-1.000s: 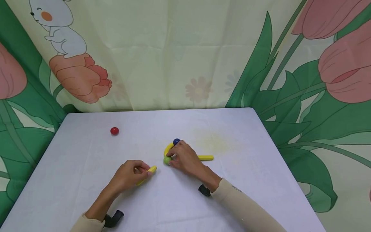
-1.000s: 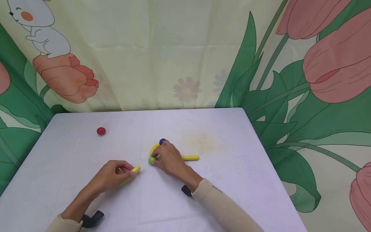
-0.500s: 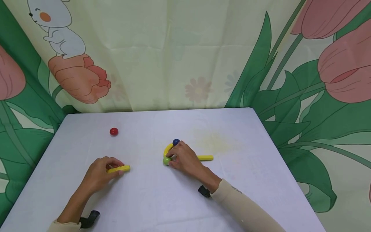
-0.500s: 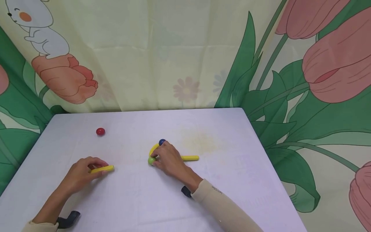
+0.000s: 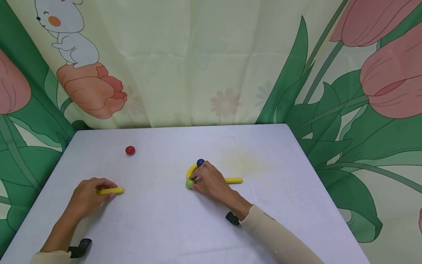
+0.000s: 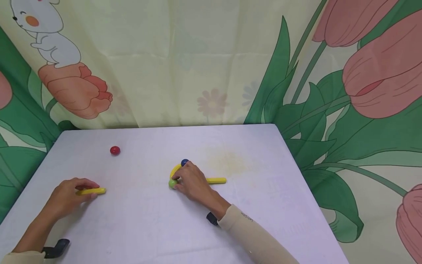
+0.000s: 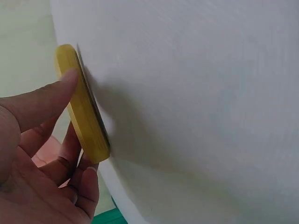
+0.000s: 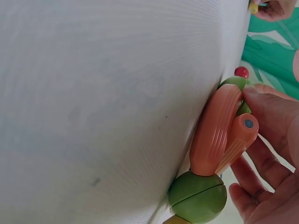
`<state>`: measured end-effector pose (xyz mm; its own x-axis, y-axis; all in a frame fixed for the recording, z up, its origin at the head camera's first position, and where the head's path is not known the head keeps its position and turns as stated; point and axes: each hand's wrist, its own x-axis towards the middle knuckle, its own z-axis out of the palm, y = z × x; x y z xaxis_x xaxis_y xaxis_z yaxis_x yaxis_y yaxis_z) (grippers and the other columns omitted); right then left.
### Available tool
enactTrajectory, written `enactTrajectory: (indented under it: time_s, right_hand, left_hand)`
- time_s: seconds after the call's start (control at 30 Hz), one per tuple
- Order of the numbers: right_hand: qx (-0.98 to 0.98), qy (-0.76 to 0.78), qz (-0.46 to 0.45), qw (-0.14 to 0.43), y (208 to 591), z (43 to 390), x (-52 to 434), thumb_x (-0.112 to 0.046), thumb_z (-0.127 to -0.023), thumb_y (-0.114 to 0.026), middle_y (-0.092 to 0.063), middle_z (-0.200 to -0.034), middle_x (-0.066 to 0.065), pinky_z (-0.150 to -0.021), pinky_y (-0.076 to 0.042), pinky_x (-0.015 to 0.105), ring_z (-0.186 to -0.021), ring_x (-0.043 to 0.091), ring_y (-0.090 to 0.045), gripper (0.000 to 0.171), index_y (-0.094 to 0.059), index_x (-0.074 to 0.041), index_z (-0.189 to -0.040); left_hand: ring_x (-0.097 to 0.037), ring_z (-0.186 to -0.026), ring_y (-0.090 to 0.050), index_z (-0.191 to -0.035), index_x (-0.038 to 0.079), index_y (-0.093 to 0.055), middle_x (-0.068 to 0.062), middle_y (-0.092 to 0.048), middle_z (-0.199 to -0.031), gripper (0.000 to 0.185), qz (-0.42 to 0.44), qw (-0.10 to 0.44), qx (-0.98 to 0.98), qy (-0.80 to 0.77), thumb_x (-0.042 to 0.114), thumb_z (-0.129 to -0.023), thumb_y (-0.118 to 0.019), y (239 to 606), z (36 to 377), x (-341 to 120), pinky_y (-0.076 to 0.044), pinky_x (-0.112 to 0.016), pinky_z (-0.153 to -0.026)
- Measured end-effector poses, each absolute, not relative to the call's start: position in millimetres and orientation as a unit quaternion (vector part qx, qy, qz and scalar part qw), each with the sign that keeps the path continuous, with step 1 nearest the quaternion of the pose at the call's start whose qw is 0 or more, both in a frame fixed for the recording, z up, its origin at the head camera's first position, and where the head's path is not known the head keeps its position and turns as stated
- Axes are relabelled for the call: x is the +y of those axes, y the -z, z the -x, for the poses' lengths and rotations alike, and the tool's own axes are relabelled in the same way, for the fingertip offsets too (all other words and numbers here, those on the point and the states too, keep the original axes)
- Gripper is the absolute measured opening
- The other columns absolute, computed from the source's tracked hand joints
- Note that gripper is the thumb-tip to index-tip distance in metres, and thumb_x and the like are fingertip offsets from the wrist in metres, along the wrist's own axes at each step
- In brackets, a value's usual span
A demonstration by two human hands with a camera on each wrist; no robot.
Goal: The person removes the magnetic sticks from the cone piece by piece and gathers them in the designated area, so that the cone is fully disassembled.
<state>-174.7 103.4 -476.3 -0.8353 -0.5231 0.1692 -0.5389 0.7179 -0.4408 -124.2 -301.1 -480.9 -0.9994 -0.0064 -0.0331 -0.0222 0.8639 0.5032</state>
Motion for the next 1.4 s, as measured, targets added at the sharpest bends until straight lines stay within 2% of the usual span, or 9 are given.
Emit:
enactTrajectory:
  time_s: [0.2,0.33,0.47,0.57,0.67,0.87,1.1,1.3,1.4]
  right_hand:
    - [-0.929,-0.240,-0.283,0.012,478,176,103,-0.017,-0.085,-0.091,-0.080,-0.105,-0.008,-0.085,-0.050,0.026,-0.101,0.012,-0.056,0.025,-0.084,-0.017,-0.109]
    - [-0.930,-0.238,-0.281,0.010,478,176,103,-0.017,-0.085,-0.091,-0.080,-0.104,-0.009,-0.084,-0.049,0.025,-0.100,0.011,-0.055,0.025,-0.084,-0.017,-0.109]
    - [-0.928,-0.240,-0.284,0.008,478,177,104,-0.017,-0.085,-0.091,-0.080,-0.102,-0.010,-0.084,-0.049,0.024,-0.099,0.011,-0.054,0.025,-0.084,-0.018,-0.109]
    - [-0.926,-0.248,-0.285,0.005,478,178,105,-0.017,-0.084,-0.091,-0.080,-0.099,-0.009,-0.084,-0.049,0.025,-0.099,0.011,-0.054,0.025,-0.084,-0.017,-0.109]
    - [-0.922,-0.263,-0.284,-0.002,477,179,106,-0.016,-0.084,-0.090,-0.079,-0.095,-0.008,-0.083,-0.049,0.025,-0.100,0.012,-0.055,0.026,-0.084,-0.017,-0.109]
    - [-0.916,-0.295,-0.272,0.006,474,183,110,-0.019,-0.085,-0.089,-0.074,-0.083,-0.004,-0.080,-0.049,0.028,-0.098,0.013,-0.054,0.025,-0.085,-0.016,-0.110]
    - [-0.906,-0.333,-0.262,0.021,469,190,120,-0.017,-0.088,-0.088,-0.080,-0.109,-0.003,-0.088,-0.052,0.035,-0.103,0.019,-0.060,0.030,-0.082,-0.014,-0.117]
    - [-0.900,-0.368,-0.231,0.023,468,200,130,-0.018,-0.089,-0.088,-0.080,-0.107,0.001,-0.087,-0.050,0.036,-0.105,0.028,-0.063,0.027,-0.083,-0.012,-0.115]
    - [-0.900,-0.374,-0.222,0.021,469,207,136,-0.018,-0.089,-0.088,-0.082,-0.107,0.002,-0.090,-0.051,0.038,-0.107,0.027,-0.063,0.029,-0.082,-0.014,-0.117]
  left_hand:
    - [-0.040,-0.105,-0.059,-0.106,0.005,-0.080,-0.024,-0.072,-0.112,0.023,0.011,0.023,0.964,-0.264,0.008,-0.085,-0.088,486,127,-307,-0.056,-0.056,-0.088]
    - [-0.045,-0.111,-0.056,-0.109,0.005,-0.080,-0.027,-0.070,-0.117,0.026,0.015,0.032,0.963,-0.267,0.008,-0.084,-0.088,485,127,-308,-0.052,-0.065,-0.094]
    - [-0.051,-0.117,-0.049,-0.113,0.006,-0.079,-0.031,-0.066,-0.122,0.032,0.015,0.014,0.966,-0.258,0.010,-0.083,-0.090,481,125,-301,-0.041,-0.071,-0.097]
    - [-0.054,-0.121,-0.045,-0.115,0.008,-0.080,-0.033,-0.064,-0.125,0.035,0.006,-0.015,0.968,-0.249,0.013,-0.082,-0.091,476,125,-289,-0.033,-0.073,-0.095]
    - [-0.055,-0.124,-0.044,-0.116,0.009,-0.080,-0.033,-0.064,-0.127,0.036,-0.003,-0.033,0.968,-0.251,0.016,-0.083,-0.091,470,126,-273,-0.031,-0.073,-0.097]
    - [-0.047,-0.126,-0.049,-0.115,0.013,-0.081,-0.023,-0.071,-0.124,0.033,-0.031,-0.053,0.958,-0.279,0.017,-0.084,-0.091,458,129,-232,-0.034,-0.066,-0.101]
    - [-0.031,-0.117,-0.057,-0.110,0.018,-0.082,-0.005,-0.079,-0.112,0.030,-0.099,-0.074,0.947,-0.296,0.020,-0.082,-0.093,465,129,-178,-0.039,-0.053,-0.096]
    - [-0.020,-0.109,-0.058,-0.107,0.022,-0.081,0.004,-0.080,-0.107,0.033,-0.151,-0.100,0.935,-0.304,0.027,-0.079,-0.096,476,133,-132,-0.046,-0.048,-0.095]
    - [-0.017,-0.105,-0.058,-0.105,0.023,-0.081,0.005,-0.079,-0.104,0.034,-0.171,-0.114,0.929,-0.309,0.028,-0.076,-0.098,480,135,-114,-0.048,-0.045,-0.092]
